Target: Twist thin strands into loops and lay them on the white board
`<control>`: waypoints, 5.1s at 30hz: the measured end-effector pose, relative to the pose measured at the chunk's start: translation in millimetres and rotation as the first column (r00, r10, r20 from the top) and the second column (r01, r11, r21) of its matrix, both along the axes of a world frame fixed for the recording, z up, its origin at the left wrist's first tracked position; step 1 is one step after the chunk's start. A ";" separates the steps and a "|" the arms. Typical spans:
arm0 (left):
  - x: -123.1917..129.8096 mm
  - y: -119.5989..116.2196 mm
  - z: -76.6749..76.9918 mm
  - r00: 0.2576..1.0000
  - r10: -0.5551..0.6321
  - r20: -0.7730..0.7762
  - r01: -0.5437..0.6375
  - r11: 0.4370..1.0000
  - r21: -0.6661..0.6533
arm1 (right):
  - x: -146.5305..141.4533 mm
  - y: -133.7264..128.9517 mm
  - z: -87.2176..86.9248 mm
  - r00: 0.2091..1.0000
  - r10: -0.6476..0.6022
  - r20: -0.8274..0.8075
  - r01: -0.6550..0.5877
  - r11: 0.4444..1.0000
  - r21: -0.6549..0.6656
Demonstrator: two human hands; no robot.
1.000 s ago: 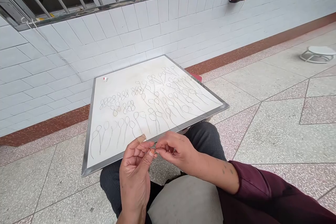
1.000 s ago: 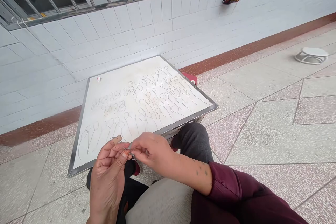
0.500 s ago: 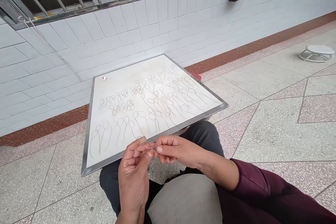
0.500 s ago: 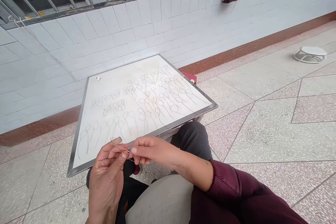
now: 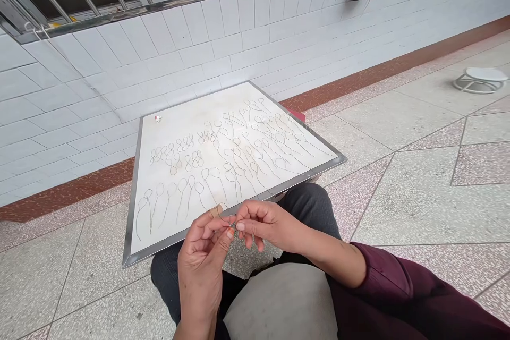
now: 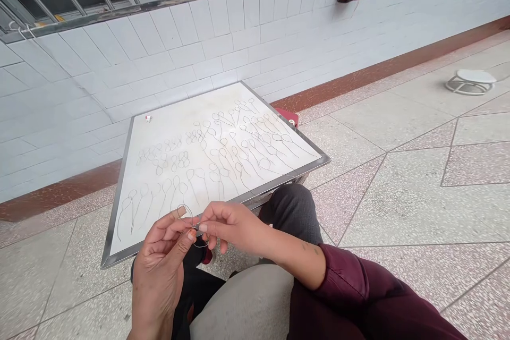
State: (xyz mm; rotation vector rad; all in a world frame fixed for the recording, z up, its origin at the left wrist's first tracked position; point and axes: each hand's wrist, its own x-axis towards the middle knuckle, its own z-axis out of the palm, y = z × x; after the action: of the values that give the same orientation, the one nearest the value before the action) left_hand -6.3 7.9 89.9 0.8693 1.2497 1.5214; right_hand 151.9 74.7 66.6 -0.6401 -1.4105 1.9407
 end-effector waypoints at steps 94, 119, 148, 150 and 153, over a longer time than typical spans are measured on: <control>10.9 2.8 -11.3 0.893 0.106 -0.437 -0.112 0.994 0.013 | -11.1 -4.2 -3.4 0.958 -0.217 0.187 0.176 0.961 0.211; -0.9 8.3 -23.0 0.985 0.051 -0.165 -0.049 0.999 0.013 | -10.4 -4.0 -14.1 0.883 -0.426 0.197 0.205 0.729 0.653; -6.8 7.2 -20.0 0.991 -0.016 -0.132 0.009 0.998 -0.059 | -8.0 5.8 -17.4 0.996 0.010 -0.089 -0.030 0.973 -0.231; -6.5 7.6 -17.1 0.986 -0.025 -0.163 0.015 0.998 -0.060 | -8.1 5.3 -16.8 0.996 -0.005 -0.085 -0.014 0.975 -0.222; -6.6 7.7 -13.7 0.982 -0.030 -0.188 0.018 0.998 -0.066 | -7.5 4.9 -17.4 0.996 -0.011 -0.093 -0.007 0.982 -0.187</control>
State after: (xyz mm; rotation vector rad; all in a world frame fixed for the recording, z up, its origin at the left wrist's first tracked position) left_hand -12.9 15.6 76.2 1.0010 1.4120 1.3970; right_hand 144.5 79.6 49.2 -0.6267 -1.1793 2.0906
